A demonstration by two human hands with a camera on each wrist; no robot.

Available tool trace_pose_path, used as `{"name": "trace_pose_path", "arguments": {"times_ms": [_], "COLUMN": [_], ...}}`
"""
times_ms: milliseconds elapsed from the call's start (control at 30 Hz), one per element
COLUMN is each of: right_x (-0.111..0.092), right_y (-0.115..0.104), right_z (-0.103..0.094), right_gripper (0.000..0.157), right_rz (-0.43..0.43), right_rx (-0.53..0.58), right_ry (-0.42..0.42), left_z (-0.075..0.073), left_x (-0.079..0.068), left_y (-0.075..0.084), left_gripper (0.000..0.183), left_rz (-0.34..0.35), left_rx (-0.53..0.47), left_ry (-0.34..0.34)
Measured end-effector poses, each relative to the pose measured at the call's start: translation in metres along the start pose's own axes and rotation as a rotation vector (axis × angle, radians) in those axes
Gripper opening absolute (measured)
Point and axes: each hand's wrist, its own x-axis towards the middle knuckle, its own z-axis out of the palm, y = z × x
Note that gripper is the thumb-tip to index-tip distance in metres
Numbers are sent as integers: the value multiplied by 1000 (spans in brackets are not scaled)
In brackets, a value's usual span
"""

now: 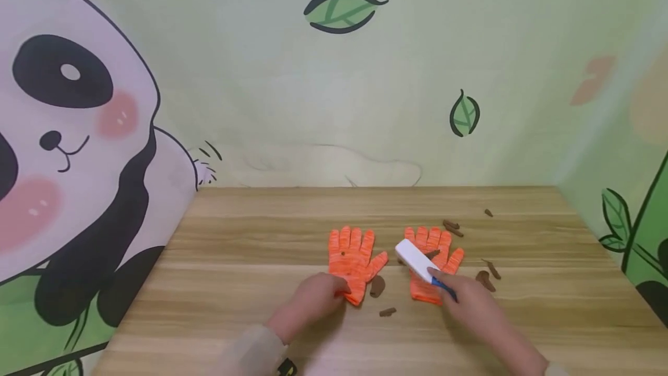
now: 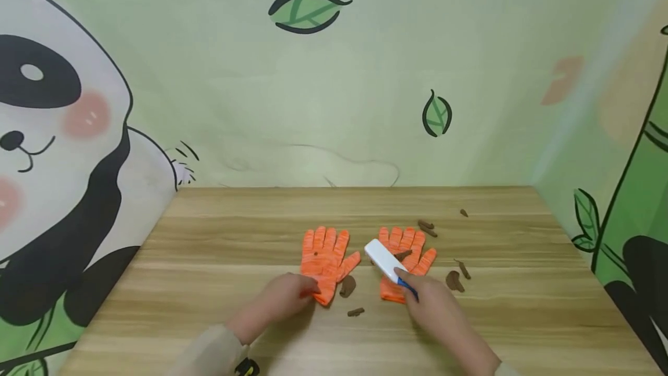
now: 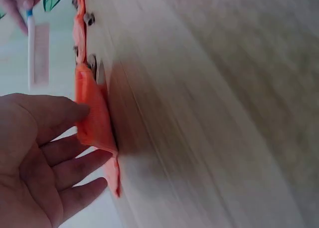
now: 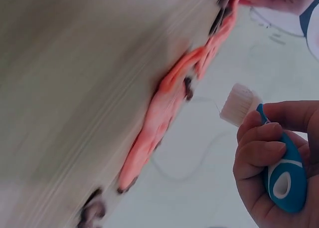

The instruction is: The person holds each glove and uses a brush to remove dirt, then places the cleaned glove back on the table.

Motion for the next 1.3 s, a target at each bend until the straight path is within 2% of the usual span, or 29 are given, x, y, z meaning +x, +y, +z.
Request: {"name": "trace_pose_path", "arguments": {"times_ms": [133,233,333,467,533,633,767,867,1000,1167,1300], "right_x": [7,12,21,40,48,52,49,43,30,13,11], "right_y": [-15,-23,-26,-27,-27,-26,-24,-13,24,71,84], "right_z": [5,6,8,20,28,40,44,31,2,-23,-28], "right_gripper": [38,38,42,48,51,51,49,50,51,52,52], "right_rz": [-12,-5,12,16,16,34,58,92,135,167,165], "right_rx": [-12,-22,16,103,112,59,-26,-26,-64,-90,-75], "right_ry": [-10,-11,-5,11,10,19,76,114,168,107,76], "left_z": [0,-5,-11,-13,-9,-2,8,11,10,7,7], "left_x": [4,7,8,8,8,10,12,13,13,13,14], "left_y": [6,8,7,6,7,9,12,14,16,19,21], "left_gripper": [12,17,19,20,20,20,20,24,32,37,39], "left_rz": [25,5,7,81,120,140,111,73,23,-29,-57], "left_rx": [-1,12,68,142,179,221,260,273,285,292,282], "left_ry": [-29,-9,9,-12,-20,-24,-25,-34,-52,-76,-95]}}
